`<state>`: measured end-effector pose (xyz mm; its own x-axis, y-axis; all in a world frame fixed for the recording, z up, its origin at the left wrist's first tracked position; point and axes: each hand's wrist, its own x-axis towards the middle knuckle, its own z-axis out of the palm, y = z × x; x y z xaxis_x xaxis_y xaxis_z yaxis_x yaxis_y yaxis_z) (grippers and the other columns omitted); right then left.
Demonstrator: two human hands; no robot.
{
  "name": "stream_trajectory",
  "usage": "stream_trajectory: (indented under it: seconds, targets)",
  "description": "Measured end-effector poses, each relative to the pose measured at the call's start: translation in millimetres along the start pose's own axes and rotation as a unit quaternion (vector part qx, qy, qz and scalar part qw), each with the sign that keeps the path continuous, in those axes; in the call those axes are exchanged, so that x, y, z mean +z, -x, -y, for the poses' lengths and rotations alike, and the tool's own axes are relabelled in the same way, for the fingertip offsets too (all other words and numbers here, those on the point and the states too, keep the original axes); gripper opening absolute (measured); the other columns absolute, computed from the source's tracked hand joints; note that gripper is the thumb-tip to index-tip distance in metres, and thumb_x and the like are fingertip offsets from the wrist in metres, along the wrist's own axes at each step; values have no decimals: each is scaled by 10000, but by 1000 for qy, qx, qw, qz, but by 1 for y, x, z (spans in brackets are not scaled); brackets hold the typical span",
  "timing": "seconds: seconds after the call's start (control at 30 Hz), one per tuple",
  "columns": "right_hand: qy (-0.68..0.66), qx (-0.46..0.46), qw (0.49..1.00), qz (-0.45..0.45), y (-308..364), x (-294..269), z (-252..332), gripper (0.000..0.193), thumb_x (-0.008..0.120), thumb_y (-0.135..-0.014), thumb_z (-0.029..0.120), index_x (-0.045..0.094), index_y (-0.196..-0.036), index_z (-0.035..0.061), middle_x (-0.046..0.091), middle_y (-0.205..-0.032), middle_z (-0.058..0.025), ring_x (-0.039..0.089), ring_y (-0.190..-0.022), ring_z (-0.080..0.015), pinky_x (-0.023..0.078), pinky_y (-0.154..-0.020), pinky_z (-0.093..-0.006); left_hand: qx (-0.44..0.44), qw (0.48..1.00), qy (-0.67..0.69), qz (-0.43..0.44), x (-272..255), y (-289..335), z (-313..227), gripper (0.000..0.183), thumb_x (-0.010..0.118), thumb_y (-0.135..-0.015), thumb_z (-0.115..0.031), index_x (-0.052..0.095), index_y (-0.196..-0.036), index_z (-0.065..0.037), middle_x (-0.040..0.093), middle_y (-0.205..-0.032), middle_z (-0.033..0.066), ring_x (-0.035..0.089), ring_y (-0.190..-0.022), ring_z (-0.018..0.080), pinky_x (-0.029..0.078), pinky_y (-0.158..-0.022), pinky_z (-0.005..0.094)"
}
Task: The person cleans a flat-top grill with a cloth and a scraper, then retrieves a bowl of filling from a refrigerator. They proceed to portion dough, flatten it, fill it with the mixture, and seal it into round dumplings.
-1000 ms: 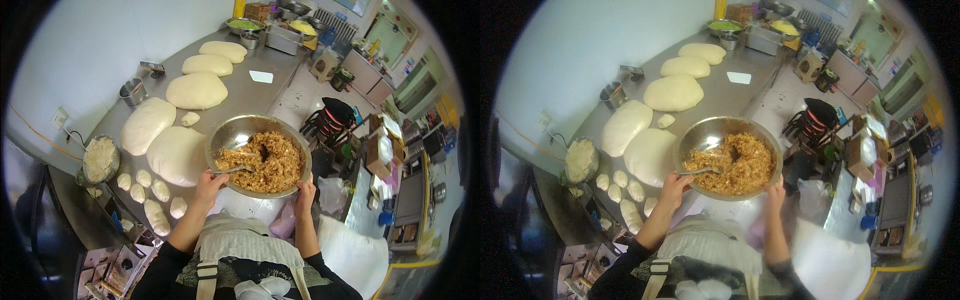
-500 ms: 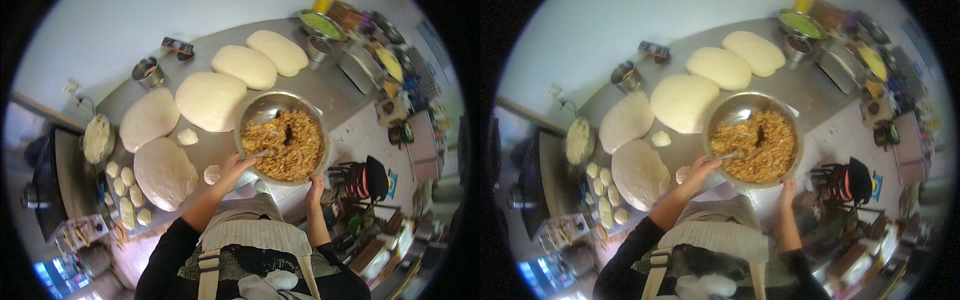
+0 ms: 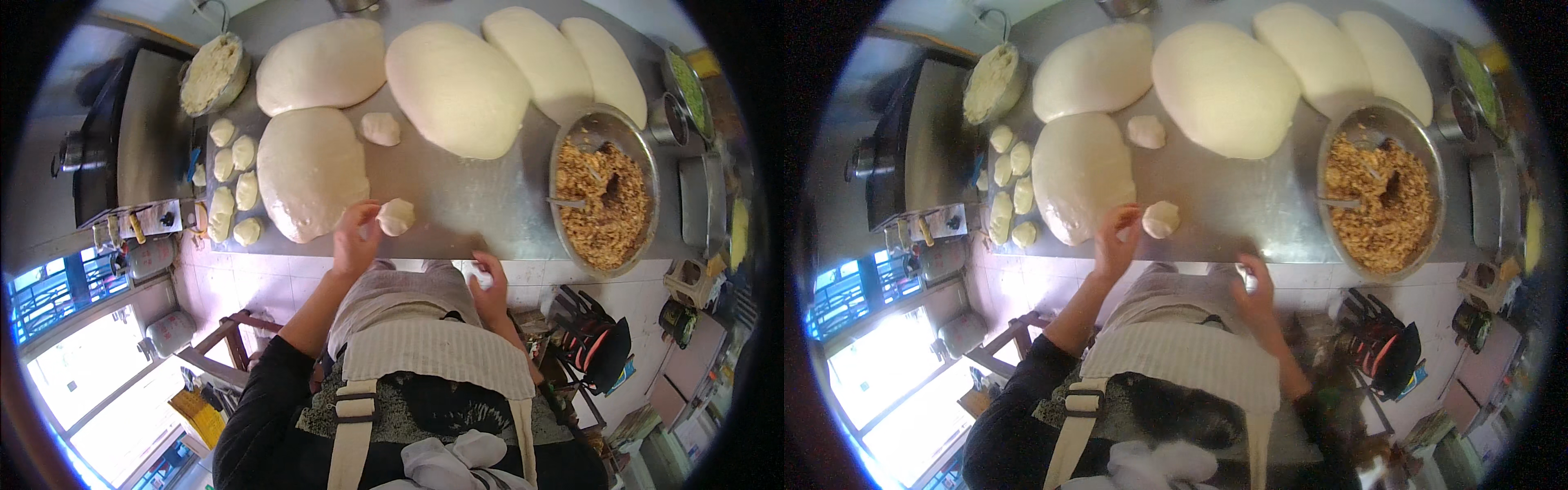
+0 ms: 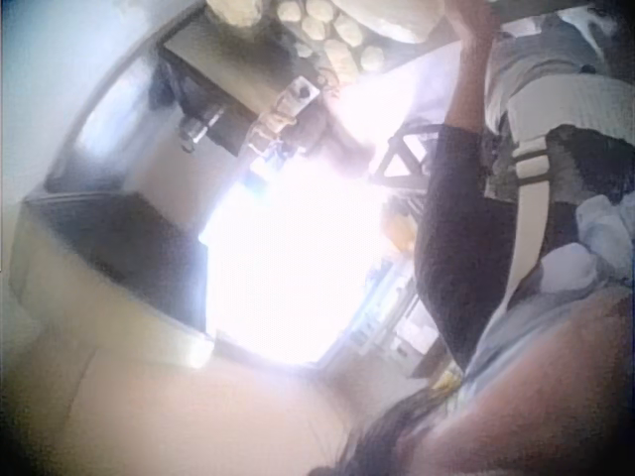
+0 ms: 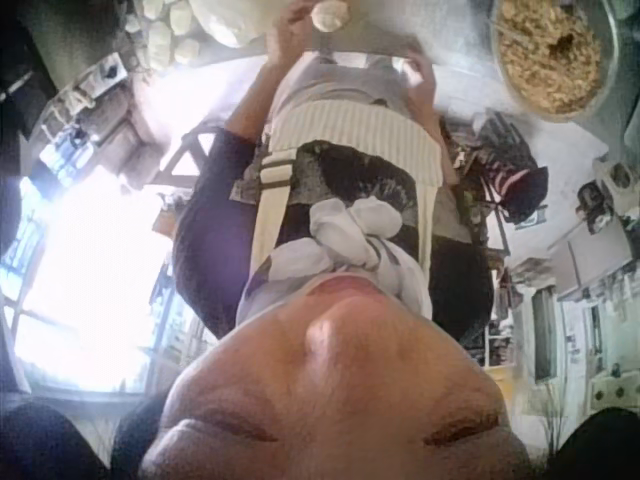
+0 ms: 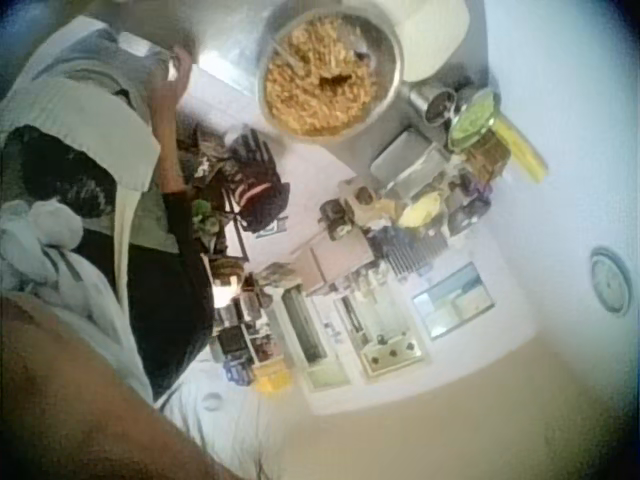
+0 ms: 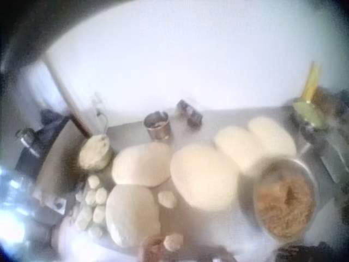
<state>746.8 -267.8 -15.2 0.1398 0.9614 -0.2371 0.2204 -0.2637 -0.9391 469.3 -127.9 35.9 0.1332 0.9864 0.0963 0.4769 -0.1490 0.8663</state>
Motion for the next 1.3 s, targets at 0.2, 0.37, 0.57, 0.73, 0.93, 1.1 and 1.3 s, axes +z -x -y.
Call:
stream_trajectory:
  seconds: [0.2, 0.37, 0.57, 0.73, 0.93, 1.1, 1.3]
  targets:
    - [385, -249, 889, 17, -89, 141, 99, 622, 744, -717, 126, 527, -1299, 88, 564, -1242, -178, 552, -1105, -365, 473, -923, -407, -6, 1000, -16, -26, -77, 3, 29, 192, 601, -838, 48, 618, -1026, 9, 644, -1033, 150, 670, -864, 275, 558, -749, 328]
    - [386, -172, 887, 185, -117, 157, 119, 489, 705, -662, 73, 593, -1137, 98, 617, -1098, -110, 554, -1071, -368, 485, -869, -425, -12, 996, 63, 67, -101, 16, 44, 171, 603, -838, 59, 627, -999, 7, 648, -1037, 142, 658, -880, 243, 549, -755, 315]
    - [562, -298, 767, 79, -116, 136, 120, 630, 668, -709, 103, 521, -1322, 115, 511, -1307, -199, 528, -1127, -361, 448, -954, -488, -5, 980, 111, 164, -94, 15, 57, 162, 602, -849, 51, 636, -998, -4, 658, -1033, 122, 654, -890, 218, 542, -758, 307]
    - [481, -44, 876, 20, -114, 163, 129, 649, 657, -761, 125, 475, -1384, 118, 429, -1395, -232, 509, -1132, -423, 471, -908, -525, -41, 984, 95, 148, -77, 5, 49, 160, 605, -859, 32, 652, -1000, -27, 670, -1009, 98, 656, -884, 192, 544, -755, 308]
    - [494, -211, 791, 293, -145, 117, 116, 564, 639, -735, 80, 547, -1292, 80, 457, -1356, -212, 476, -1194, -413, 404, -1003, -528, -100, 978, 136, 121, -59, 9, 38, 136, 613, -881, 2, 657, -1008, -14, 686, -990, 91, 664, -880, 173, 544, -779, 299]
    - [334, -343, 878, -27, -110, 125, 101, 471, 672, -723, 75, 606, -1189, 70, 509, -1290, -175, 429, -1272, -385, 375, -1022, -554, -126, 983, 119, 65, -42, 6, 34, 140, 618, -870, -10, 672, -999, -9, 699, -922, 107, 678, -806, 184, 536, -708, 291]
    - [319, -252, 911, 70, -141, 137, 84, 440, 692, -803, 133, 594, -1226, 64, 534, -1266, -194, 489, -1222, -361, 398, -1013, -507, -128, 979, 127, 99, -23, -13, 29, 140, 598, -922, -54, 669, -1032, -5, 688, -949, 52, 635, -848, 111, 523, -782, 277]
